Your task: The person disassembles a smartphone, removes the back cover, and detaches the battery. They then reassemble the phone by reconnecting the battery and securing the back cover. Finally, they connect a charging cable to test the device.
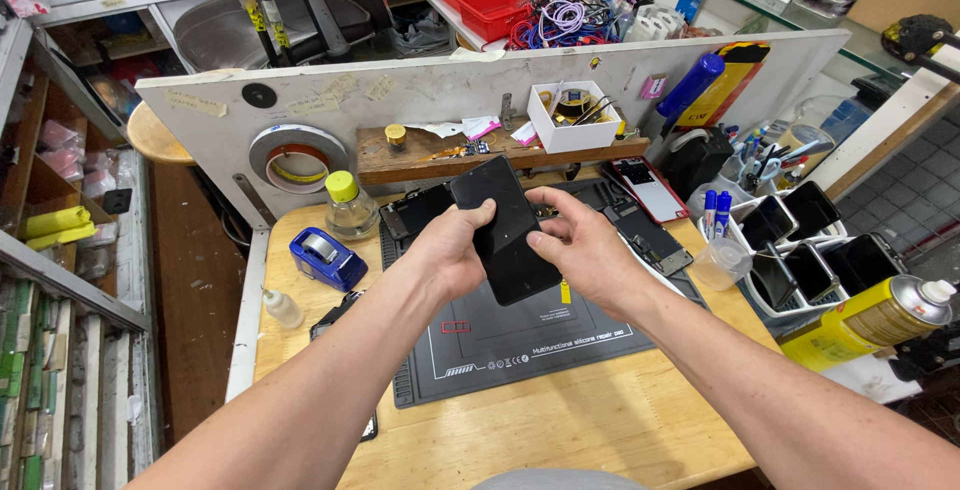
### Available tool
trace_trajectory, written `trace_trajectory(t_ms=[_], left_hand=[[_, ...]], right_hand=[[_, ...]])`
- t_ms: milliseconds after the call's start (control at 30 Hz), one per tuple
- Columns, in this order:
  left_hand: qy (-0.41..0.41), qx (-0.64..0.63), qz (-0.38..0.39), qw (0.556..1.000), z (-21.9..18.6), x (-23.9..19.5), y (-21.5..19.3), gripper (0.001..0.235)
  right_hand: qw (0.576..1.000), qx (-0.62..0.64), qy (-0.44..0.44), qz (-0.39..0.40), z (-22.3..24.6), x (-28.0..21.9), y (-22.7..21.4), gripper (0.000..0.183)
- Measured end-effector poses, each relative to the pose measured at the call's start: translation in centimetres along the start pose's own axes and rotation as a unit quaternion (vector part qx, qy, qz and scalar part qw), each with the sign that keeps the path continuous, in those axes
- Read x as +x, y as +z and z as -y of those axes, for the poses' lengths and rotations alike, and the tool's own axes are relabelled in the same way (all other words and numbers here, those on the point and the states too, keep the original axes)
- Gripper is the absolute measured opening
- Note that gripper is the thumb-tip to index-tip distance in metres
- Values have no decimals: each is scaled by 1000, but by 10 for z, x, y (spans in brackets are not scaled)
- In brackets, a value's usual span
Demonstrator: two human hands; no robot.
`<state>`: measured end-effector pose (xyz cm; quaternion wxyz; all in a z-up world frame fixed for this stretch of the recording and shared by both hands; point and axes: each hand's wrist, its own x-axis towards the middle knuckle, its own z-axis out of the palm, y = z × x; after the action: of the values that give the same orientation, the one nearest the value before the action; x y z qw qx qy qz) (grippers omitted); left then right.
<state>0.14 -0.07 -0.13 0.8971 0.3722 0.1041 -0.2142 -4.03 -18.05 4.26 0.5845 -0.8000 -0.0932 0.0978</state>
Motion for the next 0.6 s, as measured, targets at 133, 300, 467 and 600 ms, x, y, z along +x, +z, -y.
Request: trace_trajectory(t_ms=[133, 300, 467, 600], left_hand=[[0, -6, 4, 1000, 0, 1, 0, 25], [0, -2, -10, 1000, -1, 2, 0, 23], [2, 0, -10, 1000, -2, 1, 0, 24], [2, 7, -10, 1000, -1, -1, 1, 23]], right_hand=[[1000, -12, -3, -6, 0, 1, 0, 50], [1000, -1, -4, 0, 0, 3, 0, 50], [1000, -16, -1, -6, -1, 4, 0, 51], [1000, -12, 0, -6, -3, 4, 0, 51]])
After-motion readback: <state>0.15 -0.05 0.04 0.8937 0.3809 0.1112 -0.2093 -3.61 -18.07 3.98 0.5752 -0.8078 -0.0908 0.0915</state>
